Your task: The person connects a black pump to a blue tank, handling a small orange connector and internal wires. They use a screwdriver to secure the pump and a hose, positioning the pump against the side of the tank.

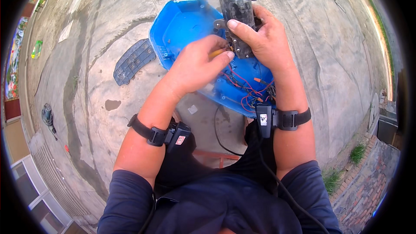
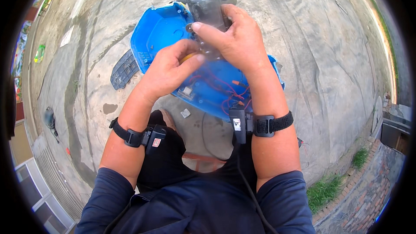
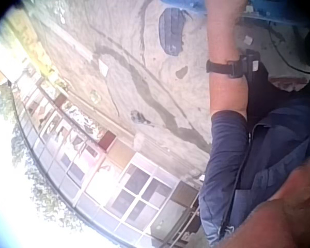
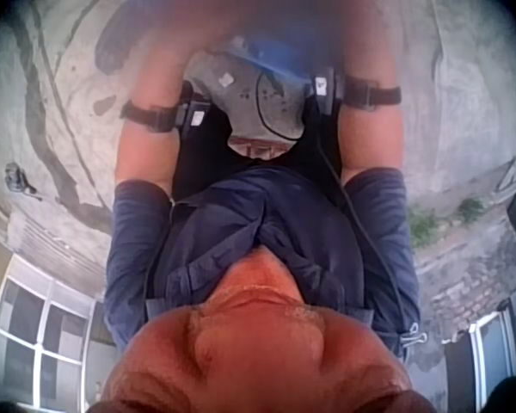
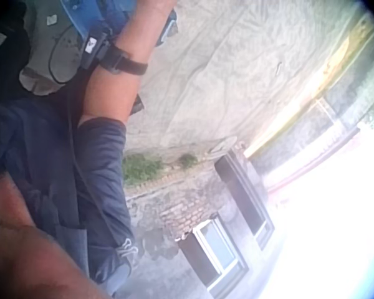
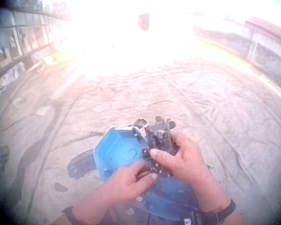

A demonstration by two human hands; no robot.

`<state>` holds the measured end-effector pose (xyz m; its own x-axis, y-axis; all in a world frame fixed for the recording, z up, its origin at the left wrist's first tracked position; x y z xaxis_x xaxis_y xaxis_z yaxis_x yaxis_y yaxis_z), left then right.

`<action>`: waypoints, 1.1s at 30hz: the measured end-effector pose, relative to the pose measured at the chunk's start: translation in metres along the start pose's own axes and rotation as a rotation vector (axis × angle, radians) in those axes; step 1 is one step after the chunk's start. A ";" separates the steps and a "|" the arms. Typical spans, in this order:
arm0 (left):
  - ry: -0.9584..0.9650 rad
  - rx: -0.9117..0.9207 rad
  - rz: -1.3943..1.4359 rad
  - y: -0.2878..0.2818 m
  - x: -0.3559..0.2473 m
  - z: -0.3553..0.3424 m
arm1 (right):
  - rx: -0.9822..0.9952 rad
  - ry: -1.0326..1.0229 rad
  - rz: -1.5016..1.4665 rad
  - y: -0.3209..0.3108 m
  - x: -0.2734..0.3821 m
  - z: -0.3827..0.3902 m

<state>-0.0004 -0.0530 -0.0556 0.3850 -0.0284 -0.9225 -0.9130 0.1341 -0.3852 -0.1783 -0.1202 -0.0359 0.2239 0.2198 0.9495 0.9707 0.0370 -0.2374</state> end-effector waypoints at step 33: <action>0.012 0.007 0.107 0.003 0.007 0.001 | 0.001 -0.007 -0.004 0.000 0.002 0.001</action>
<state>-0.0003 -0.0516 -0.0628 0.2837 -0.0256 -0.9586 -0.9478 0.1443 -0.2843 -0.1776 -0.1183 -0.0343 0.2194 0.2263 0.9490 0.9715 0.0388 -0.2338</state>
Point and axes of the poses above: each hand's wrist, its own z-axis away from the middle knuckle, its own y-axis out of the palm, x = y × z, the point moved 3 cm from there along -z, towards the middle knuckle, and after that the axes turned 6 degrees about -x, right-handed, at the moved point
